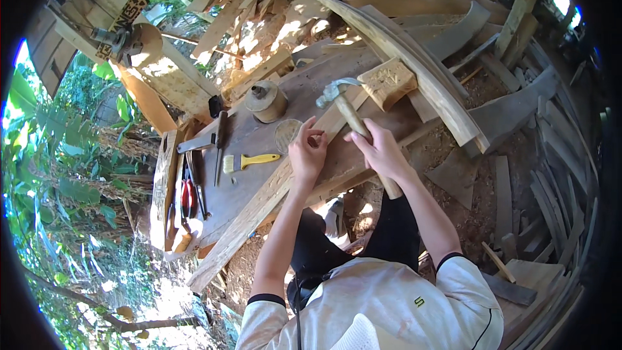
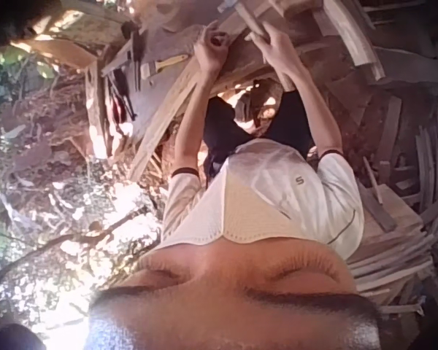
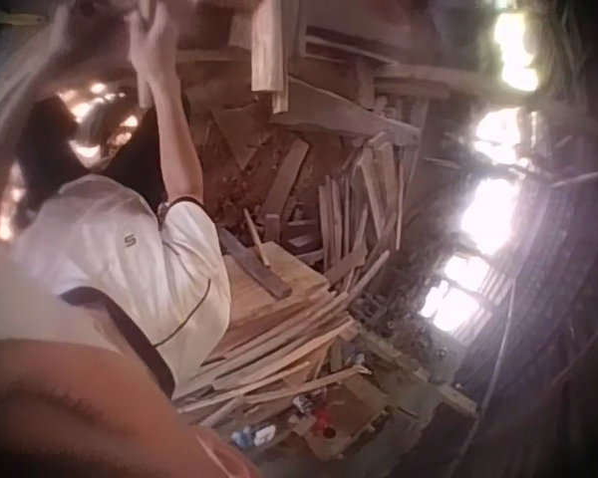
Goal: The person smooths a long wooden plank by hand, then uses a yellow brush to sweep the surface and a small container to apply a finish. The person repeatedly brushes the plank and the workbench, handling the plank and tools throughout the sequence.
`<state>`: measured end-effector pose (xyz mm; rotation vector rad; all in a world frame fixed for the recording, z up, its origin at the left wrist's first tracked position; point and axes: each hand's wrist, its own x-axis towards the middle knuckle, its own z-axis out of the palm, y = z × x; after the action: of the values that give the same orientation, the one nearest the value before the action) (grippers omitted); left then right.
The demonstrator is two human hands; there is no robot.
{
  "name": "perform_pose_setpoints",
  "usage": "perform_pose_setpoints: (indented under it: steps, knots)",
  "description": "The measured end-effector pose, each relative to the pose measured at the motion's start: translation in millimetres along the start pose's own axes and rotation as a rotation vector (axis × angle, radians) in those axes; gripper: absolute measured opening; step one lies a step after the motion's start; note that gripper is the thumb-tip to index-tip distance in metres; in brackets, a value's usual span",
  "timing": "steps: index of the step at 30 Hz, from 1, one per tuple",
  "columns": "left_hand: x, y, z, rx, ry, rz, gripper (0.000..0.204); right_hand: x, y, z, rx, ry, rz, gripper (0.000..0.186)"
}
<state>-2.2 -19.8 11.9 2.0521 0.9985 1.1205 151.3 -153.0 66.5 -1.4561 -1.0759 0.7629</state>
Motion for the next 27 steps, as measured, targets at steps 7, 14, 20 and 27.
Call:
perform_pose_setpoints:
  steps: [7,14,20,27]
  knots:
    - [0,5,-3,0.034,-0.056,-0.041,0.067,-21,-16,-15,-0.429,-0.082,-0.152,0.022]
    - [1,5,-4,0.026,-0.060,-0.058,0.068,-25,-19,-10,-0.498,-0.063,-0.225,0.023]
    - [0,2,-4,0.037,-0.053,-0.047,0.068,-21,-13,-13,-0.476,-0.068,-0.205,0.022]
    - [1,0,-2,0.033,-0.047,-0.045,0.067,-18,-7,-16,-0.489,-0.111,-0.264,0.021]
